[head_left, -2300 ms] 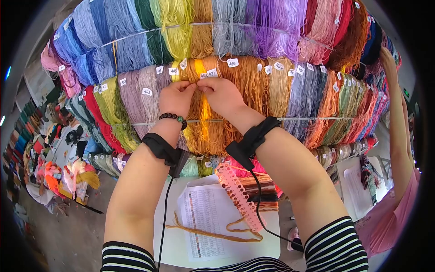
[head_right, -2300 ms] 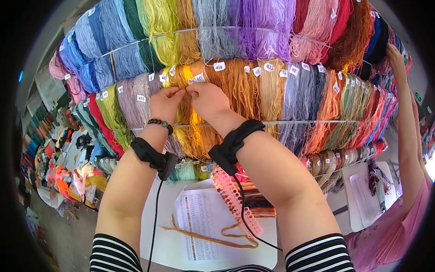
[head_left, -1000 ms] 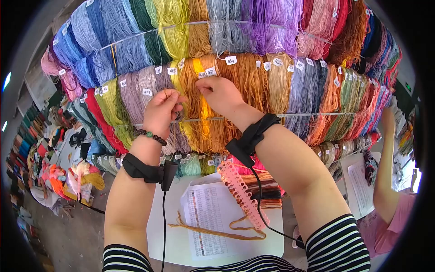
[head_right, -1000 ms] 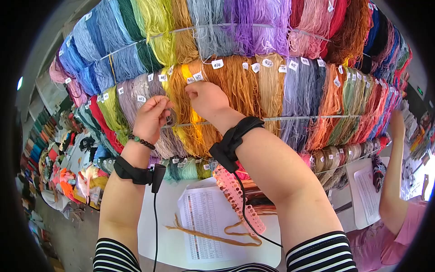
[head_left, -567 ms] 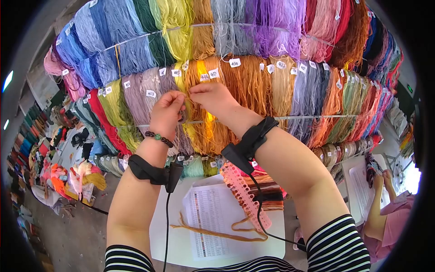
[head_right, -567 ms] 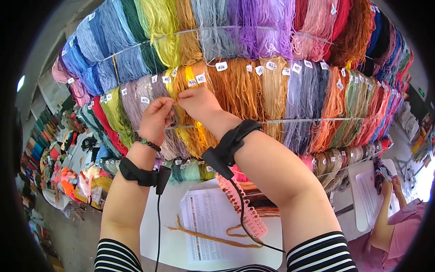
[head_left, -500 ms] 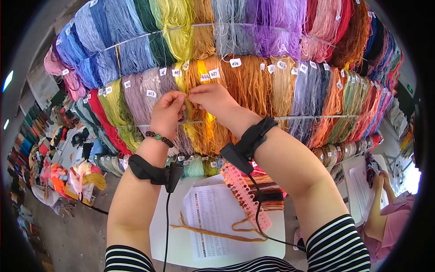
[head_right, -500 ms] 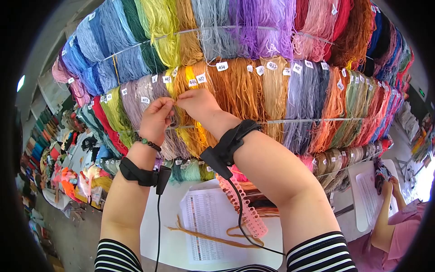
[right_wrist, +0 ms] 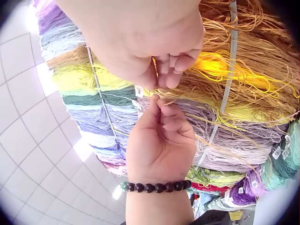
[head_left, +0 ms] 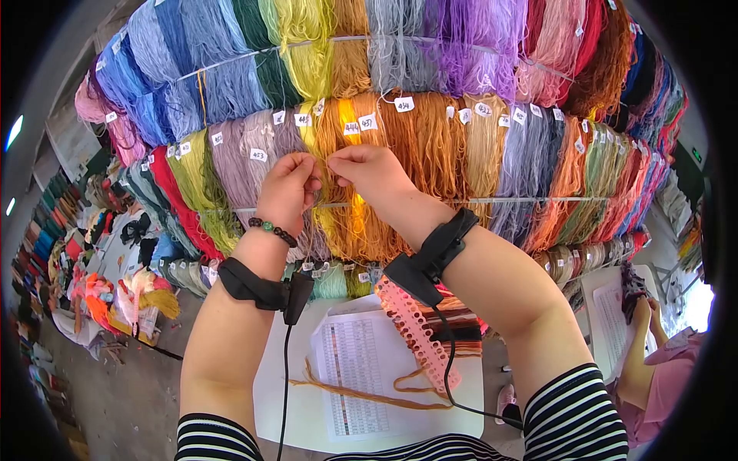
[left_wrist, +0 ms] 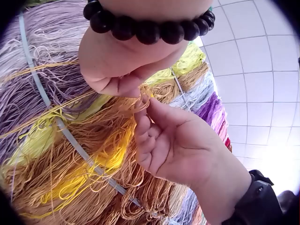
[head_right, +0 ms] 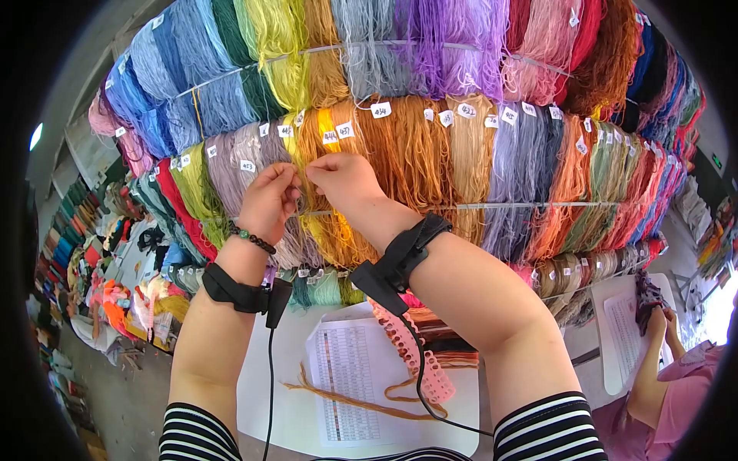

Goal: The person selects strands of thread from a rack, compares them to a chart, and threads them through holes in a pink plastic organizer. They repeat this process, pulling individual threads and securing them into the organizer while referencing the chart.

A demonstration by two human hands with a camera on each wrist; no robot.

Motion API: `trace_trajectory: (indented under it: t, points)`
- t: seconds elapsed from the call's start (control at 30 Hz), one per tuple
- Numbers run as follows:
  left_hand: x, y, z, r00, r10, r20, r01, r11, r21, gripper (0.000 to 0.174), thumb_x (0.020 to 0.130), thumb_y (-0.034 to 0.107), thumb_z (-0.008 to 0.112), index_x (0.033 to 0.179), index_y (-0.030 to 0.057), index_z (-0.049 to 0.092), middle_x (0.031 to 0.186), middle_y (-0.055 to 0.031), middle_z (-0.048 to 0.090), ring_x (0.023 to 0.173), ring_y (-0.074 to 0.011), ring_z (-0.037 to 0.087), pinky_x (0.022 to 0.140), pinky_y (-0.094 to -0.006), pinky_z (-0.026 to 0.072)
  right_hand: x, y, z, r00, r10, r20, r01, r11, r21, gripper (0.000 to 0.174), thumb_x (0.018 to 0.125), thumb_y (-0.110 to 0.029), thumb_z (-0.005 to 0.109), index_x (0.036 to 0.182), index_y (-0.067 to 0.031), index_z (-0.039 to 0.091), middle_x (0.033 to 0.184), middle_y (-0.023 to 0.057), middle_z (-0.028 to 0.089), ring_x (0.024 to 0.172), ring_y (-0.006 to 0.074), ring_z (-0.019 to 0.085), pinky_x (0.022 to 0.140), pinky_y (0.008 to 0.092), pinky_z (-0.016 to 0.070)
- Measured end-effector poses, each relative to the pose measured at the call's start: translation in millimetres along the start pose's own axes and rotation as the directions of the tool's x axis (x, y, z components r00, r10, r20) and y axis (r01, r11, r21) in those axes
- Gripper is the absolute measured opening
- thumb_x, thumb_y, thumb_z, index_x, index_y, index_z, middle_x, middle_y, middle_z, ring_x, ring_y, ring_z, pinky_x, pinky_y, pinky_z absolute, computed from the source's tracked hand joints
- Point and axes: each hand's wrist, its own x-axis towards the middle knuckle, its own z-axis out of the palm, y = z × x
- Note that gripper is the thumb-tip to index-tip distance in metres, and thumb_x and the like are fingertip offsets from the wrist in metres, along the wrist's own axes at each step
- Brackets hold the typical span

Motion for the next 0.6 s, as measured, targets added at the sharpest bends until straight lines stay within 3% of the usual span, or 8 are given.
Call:
trace_trajectory:
  t: [0.3, 0.4, 0.5, 0.6]
  points:
    - [-2, 0, 14, 1.0, -0.009, 0.015, 0.011, 0.988, -0.154, 0.016, 0.091, 0.013, 0.06, 0.106, 0.0064, 0.062, 0.081, 0.0032, 0.058, 0.065, -0.0074, 0.053, 0.055, -0.0198, 0.0388, -1, 1, -5, 0.999, 0.028, 0.028, -0.029, 0.999, 0.025, 0.02, 0.089, -0.015, 0.066, 0.099, 0.0011, 0.069, 0.083, 0.003, 0.066, 0.072, 0.0105, 0.059, 0.066, 0.0247, 0.0468]
    - [-5, 4, 21, 1.0, -0.016, 0.009, 0.017, 0.988, -0.154, 0.016, 0.09, 0.014, 0.063, 0.104, 0.0058, 0.063, 0.081, 0.0036, 0.057, 0.066, -0.0067, 0.052, 0.056, -0.0195, 0.0384, -1, -1, -6, 0.998, 0.032, 0.05, -0.032, 0.999, 0.002, 0.02, 0.09, -0.015, 0.065, 0.102, 0.0007, 0.068, 0.085, 0.0021, 0.066, 0.075, 0.0104, 0.058, 0.068, 0.0238, 0.0465]
    - [0, -2, 21, 1.0, 0.021, 0.023, -0.02, 0.999, -0.04, 0.016, 0.09, 0.015, 0.066, 0.103, 0.0066, 0.064, 0.082, 0.0043, 0.057, 0.067, -0.0056, 0.051, 0.057, -0.019, 0.0382, 0, 0, -6, 0.998, 0.029, 0.056, -0.029, 1.0, 0.002, 0.02, 0.091, -0.015, 0.064, 0.102, 0.0006, 0.068, 0.086, 0.0023, 0.066, 0.075, 0.0105, 0.058, 0.068, 0.0237, 0.0467]
    - [-1, -4, 20, 1.0, 0.031, -0.002, -0.031, 0.994, -0.104, 0.016, 0.09, 0.016, 0.066, 0.103, 0.007, 0.064, 0.083, 0.0054, 0.057, 0.068, -0.0046, 0.05, 0.058, -0.0185, 0.0386, -2, -1, -5, 0.998, 0.032, 0.052, -0.034, 0.998, 0.047, 0.02, 0.091, -0.015, 0.064, 0.102, 0.0005, 0.068, 0.086, 0.0024, 0.066, 0.075, 0.0106, 0.058, 0.068, 0.0236, 0.0469]
